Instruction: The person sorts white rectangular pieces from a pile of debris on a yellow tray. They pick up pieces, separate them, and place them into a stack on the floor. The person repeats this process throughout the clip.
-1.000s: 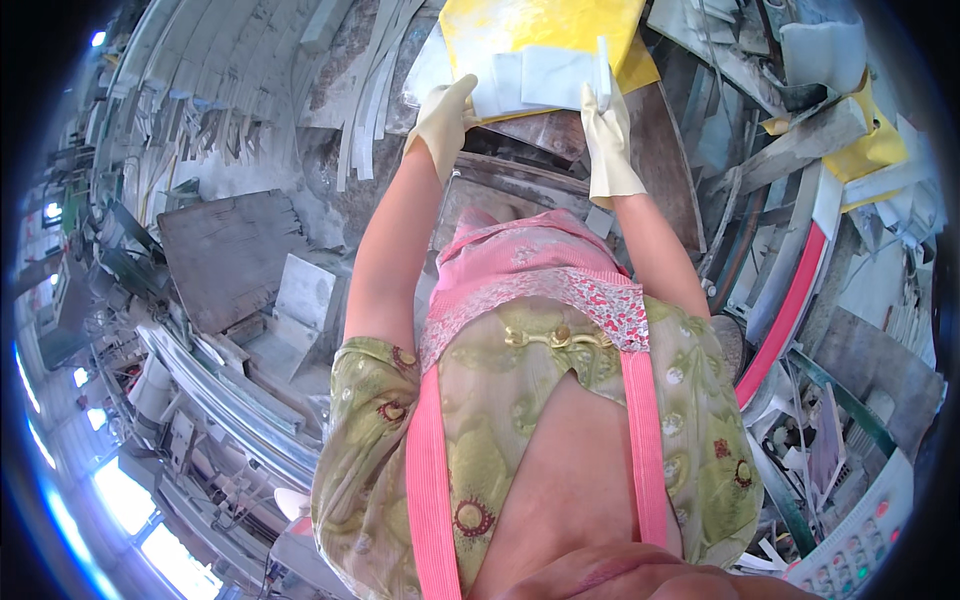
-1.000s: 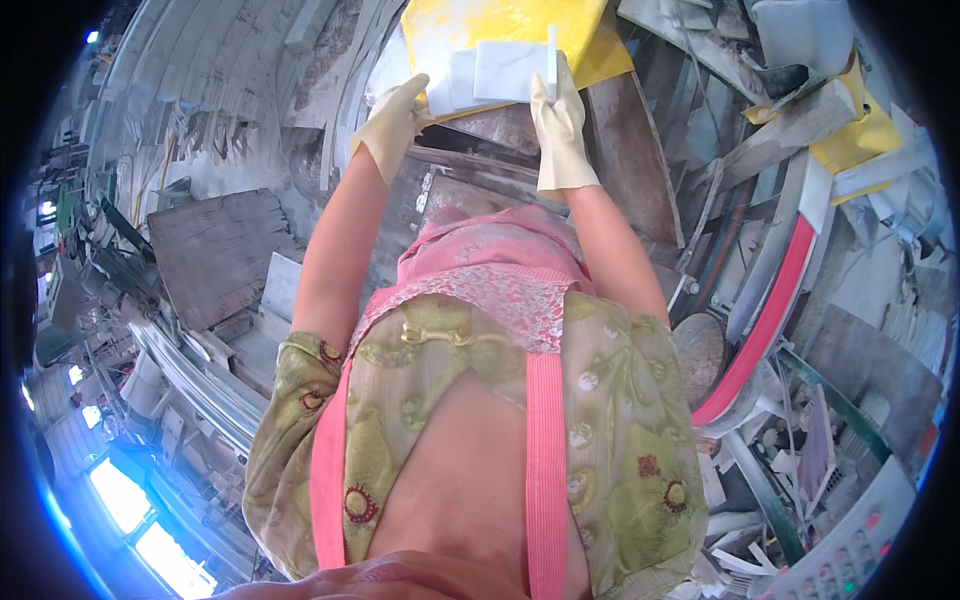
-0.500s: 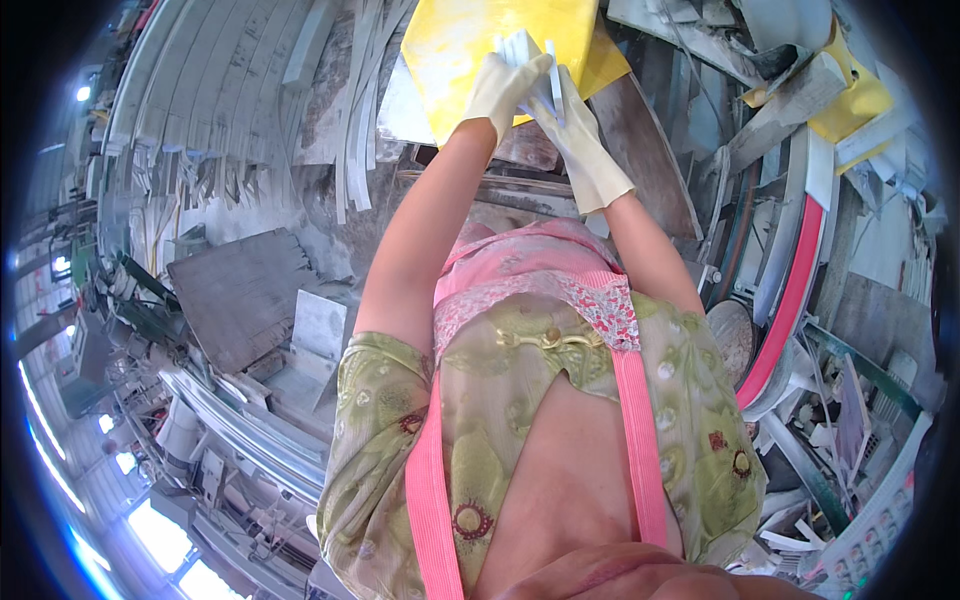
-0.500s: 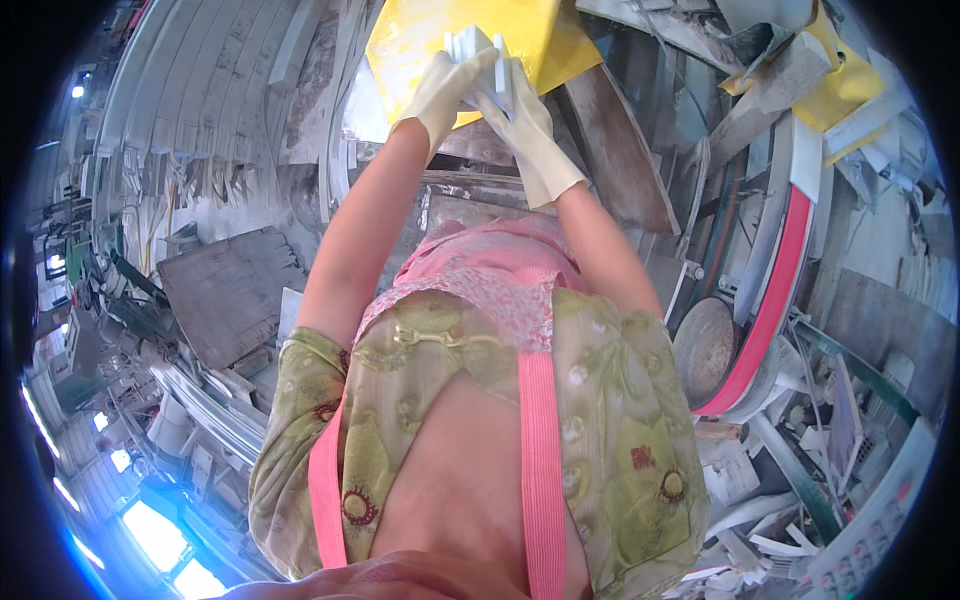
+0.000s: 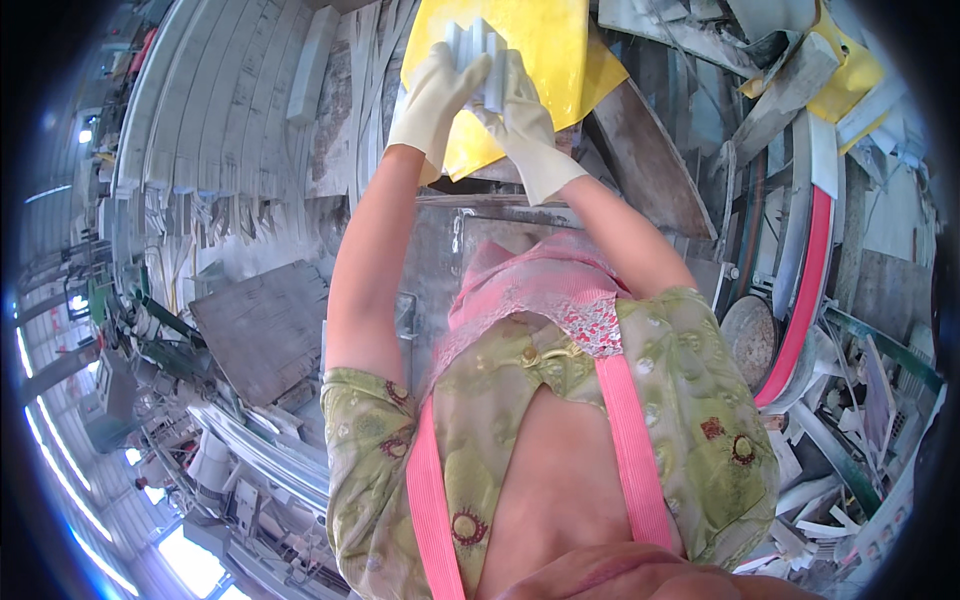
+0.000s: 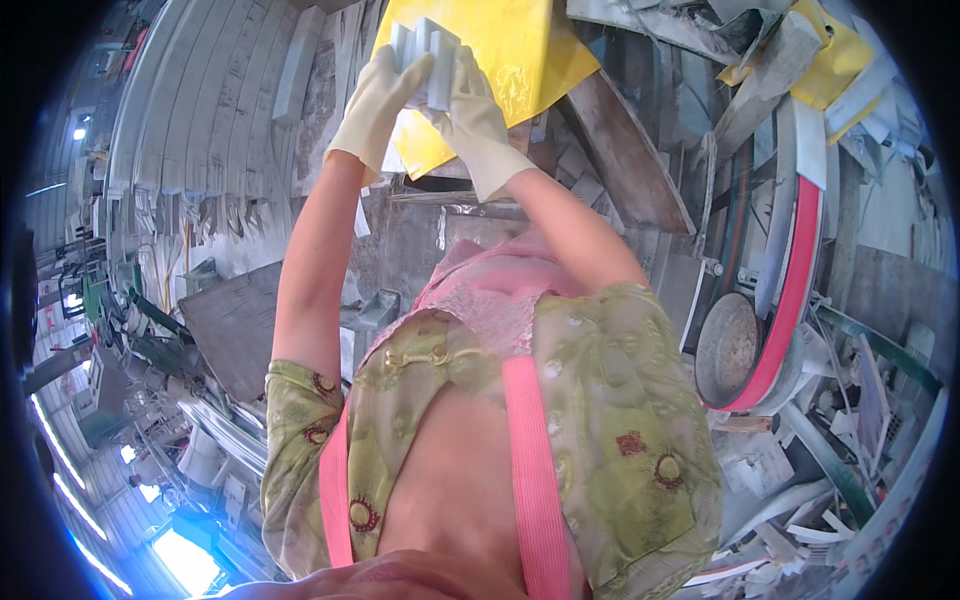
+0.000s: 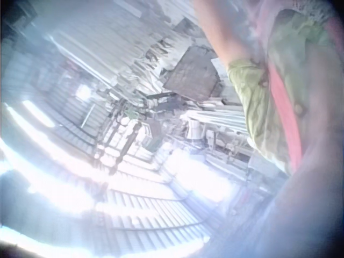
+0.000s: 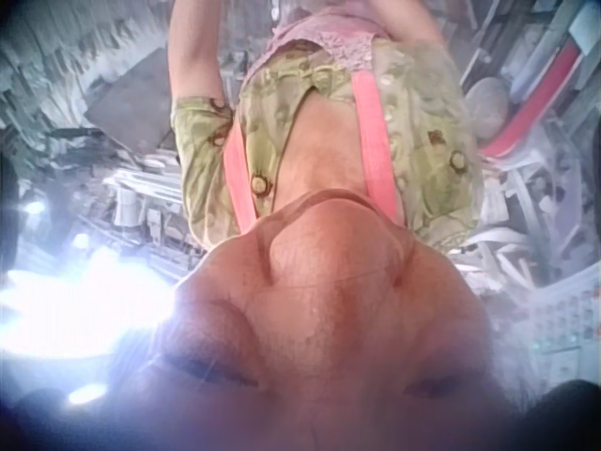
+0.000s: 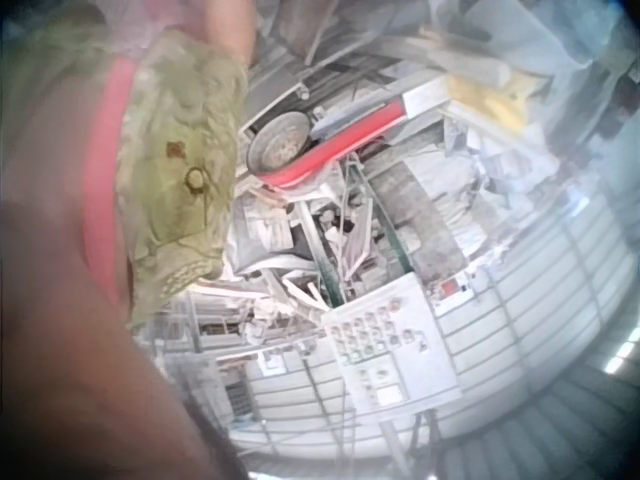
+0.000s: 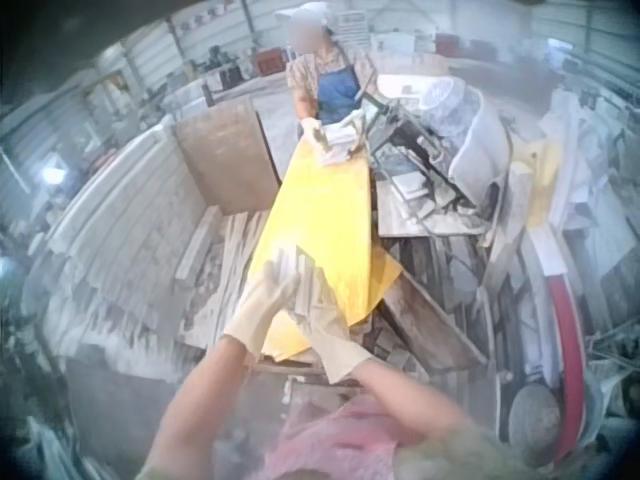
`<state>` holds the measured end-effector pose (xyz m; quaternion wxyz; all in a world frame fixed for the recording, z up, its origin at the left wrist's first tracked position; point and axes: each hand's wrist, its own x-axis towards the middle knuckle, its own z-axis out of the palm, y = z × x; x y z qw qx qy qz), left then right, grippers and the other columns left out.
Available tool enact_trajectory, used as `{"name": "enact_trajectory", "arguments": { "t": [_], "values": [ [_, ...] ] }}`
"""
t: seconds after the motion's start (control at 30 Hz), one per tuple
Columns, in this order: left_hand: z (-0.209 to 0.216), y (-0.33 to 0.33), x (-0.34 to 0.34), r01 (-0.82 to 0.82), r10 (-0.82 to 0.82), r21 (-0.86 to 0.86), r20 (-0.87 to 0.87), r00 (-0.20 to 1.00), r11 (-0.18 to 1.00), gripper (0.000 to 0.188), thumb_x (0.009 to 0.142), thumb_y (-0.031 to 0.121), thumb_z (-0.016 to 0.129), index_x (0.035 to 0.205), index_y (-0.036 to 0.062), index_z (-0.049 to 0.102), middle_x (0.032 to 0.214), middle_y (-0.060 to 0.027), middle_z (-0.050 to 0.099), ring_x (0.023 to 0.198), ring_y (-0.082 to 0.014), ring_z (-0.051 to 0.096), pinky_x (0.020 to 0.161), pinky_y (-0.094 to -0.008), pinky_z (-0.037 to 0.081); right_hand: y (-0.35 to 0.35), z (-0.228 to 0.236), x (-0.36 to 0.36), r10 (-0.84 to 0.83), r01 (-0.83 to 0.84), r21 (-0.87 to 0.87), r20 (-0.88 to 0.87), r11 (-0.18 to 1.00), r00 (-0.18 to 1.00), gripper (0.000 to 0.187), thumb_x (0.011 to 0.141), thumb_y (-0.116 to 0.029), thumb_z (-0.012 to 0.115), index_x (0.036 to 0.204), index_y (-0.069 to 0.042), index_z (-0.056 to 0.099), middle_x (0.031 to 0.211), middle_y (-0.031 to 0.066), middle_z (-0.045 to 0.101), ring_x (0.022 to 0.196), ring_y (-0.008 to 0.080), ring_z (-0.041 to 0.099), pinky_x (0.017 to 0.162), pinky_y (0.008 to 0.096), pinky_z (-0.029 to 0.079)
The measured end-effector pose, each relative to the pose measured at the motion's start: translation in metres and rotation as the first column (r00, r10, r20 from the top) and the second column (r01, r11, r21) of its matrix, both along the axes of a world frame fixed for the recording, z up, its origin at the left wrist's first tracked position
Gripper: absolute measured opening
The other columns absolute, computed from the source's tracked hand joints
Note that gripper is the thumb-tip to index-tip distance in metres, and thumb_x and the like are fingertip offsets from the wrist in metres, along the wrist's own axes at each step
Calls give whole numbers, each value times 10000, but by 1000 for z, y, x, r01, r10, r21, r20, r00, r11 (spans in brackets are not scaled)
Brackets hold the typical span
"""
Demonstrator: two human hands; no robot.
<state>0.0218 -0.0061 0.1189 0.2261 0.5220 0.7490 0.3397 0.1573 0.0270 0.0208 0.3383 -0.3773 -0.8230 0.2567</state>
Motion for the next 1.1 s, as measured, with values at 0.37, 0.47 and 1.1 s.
{"name": "enact_trajectory", "arguments": {
  "t": [0.37,0.47,1.1],
  "values": [
    [0,26,14,-223,244,-420,-5,970,880,914,671,429,786,1351,-97,477,1201,-253,652,1117,-330,665,941,-390,523,71,21,26,364,-385,-438,-136,812,922,686,923,-409,664,1484,-62,475,1525,175,463,1428,260,424,1173,353,333],
    [5,24,18,-197,248,-417,72,966,887,939,662,428,795,1375,-90,471,1209,-256,657,1135,-336,661,941,-380,518,91,28,21,303,-323,-140,-147,936,942,599,978,-368,609,1497,-102,468,1499,157,498,1397,225,460,1145,332,373],
    [-11,20,33,-150,154,-115,25,988,982,573,820,271,748,1216,-117,603,1163,-226,683,1070,-297,652,936,-373,483,26,27,92,-162,-393,-613,-654,686,739,638,973,-475,623,1501,-155,461,1524,110,440,1401,228,433,1136,376,393]
  ]
}}
